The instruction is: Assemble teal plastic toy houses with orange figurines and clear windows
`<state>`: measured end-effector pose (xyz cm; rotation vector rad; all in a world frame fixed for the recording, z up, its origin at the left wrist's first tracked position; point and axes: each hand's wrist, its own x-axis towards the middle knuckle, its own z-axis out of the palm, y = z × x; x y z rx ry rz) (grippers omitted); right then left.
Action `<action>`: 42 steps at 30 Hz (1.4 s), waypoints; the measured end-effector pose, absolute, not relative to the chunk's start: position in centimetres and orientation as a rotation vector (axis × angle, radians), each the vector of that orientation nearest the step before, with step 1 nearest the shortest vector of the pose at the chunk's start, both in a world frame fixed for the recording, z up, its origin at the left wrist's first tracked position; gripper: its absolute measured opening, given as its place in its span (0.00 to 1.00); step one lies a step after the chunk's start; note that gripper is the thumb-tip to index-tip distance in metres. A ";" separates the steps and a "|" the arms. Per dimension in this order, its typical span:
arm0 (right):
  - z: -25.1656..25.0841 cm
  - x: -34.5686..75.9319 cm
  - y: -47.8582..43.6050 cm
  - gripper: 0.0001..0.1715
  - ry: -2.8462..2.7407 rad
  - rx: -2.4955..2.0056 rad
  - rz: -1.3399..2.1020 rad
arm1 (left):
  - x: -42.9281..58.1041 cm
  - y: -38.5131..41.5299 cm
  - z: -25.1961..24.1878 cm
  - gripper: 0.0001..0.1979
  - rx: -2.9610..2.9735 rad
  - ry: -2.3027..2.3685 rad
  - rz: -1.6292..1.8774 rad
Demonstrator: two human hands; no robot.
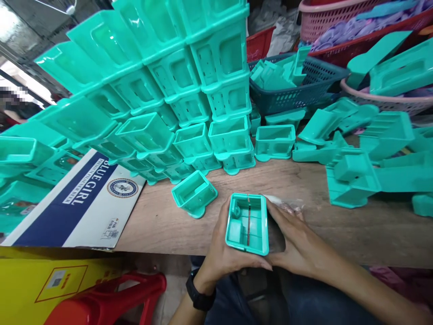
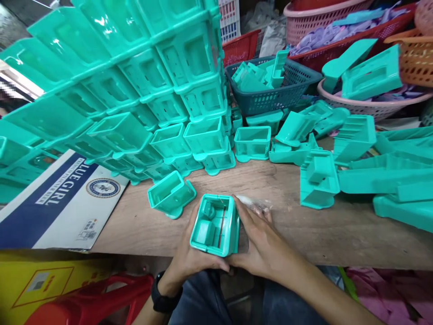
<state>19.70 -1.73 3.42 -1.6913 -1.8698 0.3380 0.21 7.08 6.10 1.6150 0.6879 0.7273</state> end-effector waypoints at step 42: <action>3.5 19.6 -1.7 0.73 -1.881 -1.620 0.293 | 0.4 5.0 6.0 0.66 1.733 0.964 0.856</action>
